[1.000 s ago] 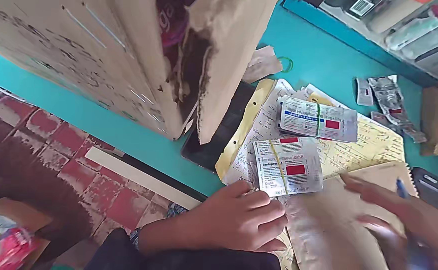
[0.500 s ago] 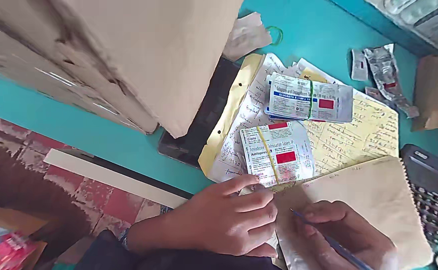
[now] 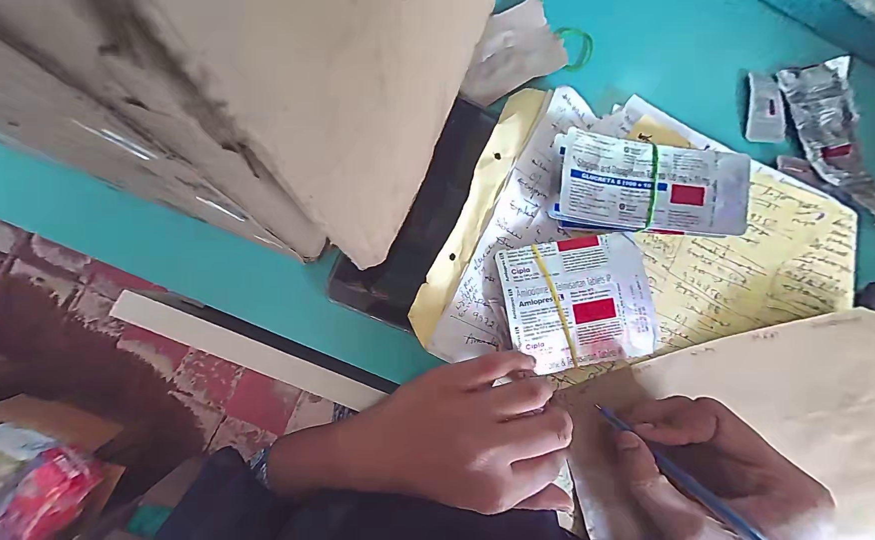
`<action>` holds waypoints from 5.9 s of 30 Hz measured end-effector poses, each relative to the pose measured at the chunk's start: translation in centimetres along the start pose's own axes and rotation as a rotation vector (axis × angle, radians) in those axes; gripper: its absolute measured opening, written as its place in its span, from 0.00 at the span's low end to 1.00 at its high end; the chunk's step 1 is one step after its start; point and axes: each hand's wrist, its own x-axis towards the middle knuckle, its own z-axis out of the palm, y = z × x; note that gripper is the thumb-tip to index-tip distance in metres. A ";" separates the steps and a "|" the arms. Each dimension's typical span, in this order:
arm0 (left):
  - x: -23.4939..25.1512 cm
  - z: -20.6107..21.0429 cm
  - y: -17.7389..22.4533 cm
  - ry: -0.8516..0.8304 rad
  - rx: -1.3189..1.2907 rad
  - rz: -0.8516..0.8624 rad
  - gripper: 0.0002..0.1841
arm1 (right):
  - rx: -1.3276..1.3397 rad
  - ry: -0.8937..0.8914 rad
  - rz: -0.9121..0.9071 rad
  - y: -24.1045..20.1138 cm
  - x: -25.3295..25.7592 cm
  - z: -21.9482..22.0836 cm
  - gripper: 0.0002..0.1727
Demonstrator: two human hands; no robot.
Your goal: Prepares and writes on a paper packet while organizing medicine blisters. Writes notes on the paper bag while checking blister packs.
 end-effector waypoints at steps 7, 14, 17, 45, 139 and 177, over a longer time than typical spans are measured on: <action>0.1 0.0 0.0 -0.006 -0.023 0.003 0.17 | -0.065 0.054 -0.010 0.1 -0.1 0.3 0.06; 0.0 0.1 -0.1 -0.003 -0.005 0.007 0.18 | -0.004 0.052 0.001 0.1 -0.3 0.3 0.07; -0.1 0.0 -0.1 -0.004 0.002 0.003 0.18 | -0.017 0.072 0.008 0.2 -0.3 0.2 0.07; -0.1 0.0 -0.1 -0.011 0.029 0.001 0.18 | -0.040 0.170 0.078 -0.3 -0.2 0.5 0.10; 0.6 0.8 0.4 0.001 0.296 -0.215 0.19 | -0.053 0.267 0.128 1.2 0.9 -1.8 0.08; 0.5 0.8 0.4 -0.002 0.294 -0.227 0.19 | -0.069 0.247 0.106 1.8 1.2 -2.7 0.08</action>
